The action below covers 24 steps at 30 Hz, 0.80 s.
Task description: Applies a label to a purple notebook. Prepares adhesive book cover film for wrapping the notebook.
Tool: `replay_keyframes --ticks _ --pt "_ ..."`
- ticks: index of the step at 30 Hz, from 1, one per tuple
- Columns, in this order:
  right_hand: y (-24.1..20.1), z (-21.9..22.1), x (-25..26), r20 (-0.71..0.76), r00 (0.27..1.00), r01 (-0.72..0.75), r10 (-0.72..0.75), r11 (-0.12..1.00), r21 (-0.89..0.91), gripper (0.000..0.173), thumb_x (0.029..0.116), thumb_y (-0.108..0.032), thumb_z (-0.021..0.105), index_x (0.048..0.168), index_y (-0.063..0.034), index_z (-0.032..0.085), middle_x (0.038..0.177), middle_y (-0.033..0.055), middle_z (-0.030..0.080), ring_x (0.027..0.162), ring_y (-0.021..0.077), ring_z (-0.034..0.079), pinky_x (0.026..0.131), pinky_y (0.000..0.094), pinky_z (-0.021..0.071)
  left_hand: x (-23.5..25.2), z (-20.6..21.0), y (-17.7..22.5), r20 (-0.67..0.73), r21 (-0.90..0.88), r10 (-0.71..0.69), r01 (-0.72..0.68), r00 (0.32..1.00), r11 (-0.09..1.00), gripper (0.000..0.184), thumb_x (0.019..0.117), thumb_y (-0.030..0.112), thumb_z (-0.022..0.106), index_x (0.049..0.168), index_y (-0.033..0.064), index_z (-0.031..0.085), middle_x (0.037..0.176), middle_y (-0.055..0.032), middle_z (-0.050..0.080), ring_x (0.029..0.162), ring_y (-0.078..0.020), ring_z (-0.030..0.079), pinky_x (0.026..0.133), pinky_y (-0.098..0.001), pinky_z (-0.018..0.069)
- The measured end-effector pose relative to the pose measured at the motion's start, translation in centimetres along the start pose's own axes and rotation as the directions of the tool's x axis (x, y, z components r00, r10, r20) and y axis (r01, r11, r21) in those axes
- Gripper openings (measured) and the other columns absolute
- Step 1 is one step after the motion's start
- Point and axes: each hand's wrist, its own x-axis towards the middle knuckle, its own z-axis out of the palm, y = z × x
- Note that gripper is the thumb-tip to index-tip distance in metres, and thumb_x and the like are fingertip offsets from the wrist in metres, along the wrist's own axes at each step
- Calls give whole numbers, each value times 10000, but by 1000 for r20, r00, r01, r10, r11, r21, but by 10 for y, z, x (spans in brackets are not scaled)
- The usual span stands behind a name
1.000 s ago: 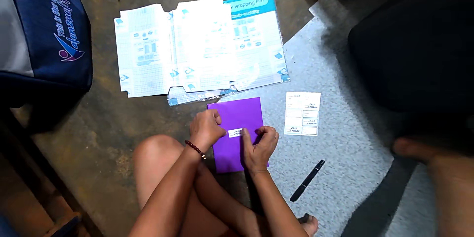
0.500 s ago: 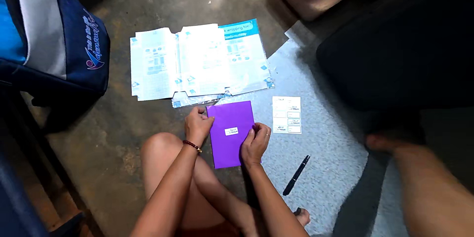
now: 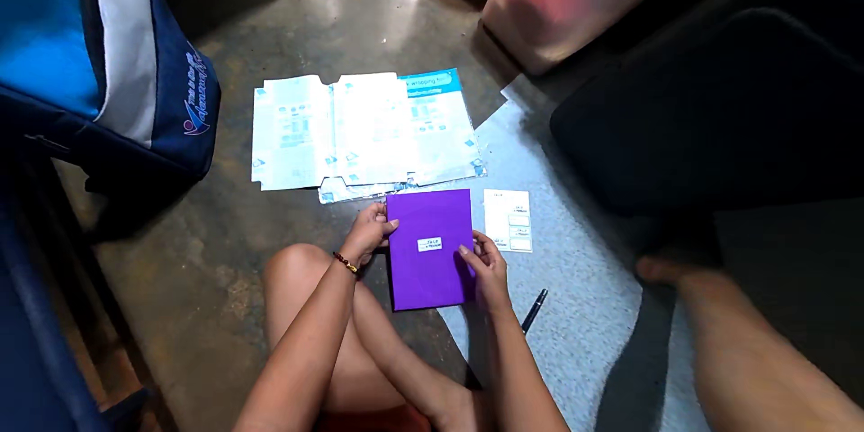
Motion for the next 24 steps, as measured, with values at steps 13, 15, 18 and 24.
replay_keyframes --ticks 13,15,18,24 --pt "15 -12 11 83 975 -221 208 950 221 265 973 63 447 1208 2 556 840 -7 738 722 62 727 684 241 622 -20 -3 23 -343 241 371 -301 863 923 426 938 82 724 1297 -71 552 1213 -212 645 992 -235 680 859 -366 569" --pt "15 -10 14 77 976 -216 204 954 210 277 967 54 457 1227 13 545 878 0 726 738 58 720 695 241 619 -25 -11 42 -495 174 434 -404 753 898 513 908 58 739 1342 -93 511 1395 -270 539 1237 -325 576 1016 -425 491" --pt "14 -11 14 90 970 -240 226 949 205 282 975 61 448 1236 20 547 903 2 724 746 57 718 701 237 619 -19 -38 66 -695 -79 272 -447 665 891 698 896 39 749 1468 -75 365 1499 -326 373 1312 -383 452 1049 -482 427" --pt "5 -17 11 134 958 -278 255 940 199 277 990 77 403 1208 -4 553 873 -33 733 751 36 719 720 231 618 21 -130 89 -807 289 210 59 552 955 1025 720 295 936 1534 8 382 1590 -269 326 1459 -427 329 1175 -564 287"
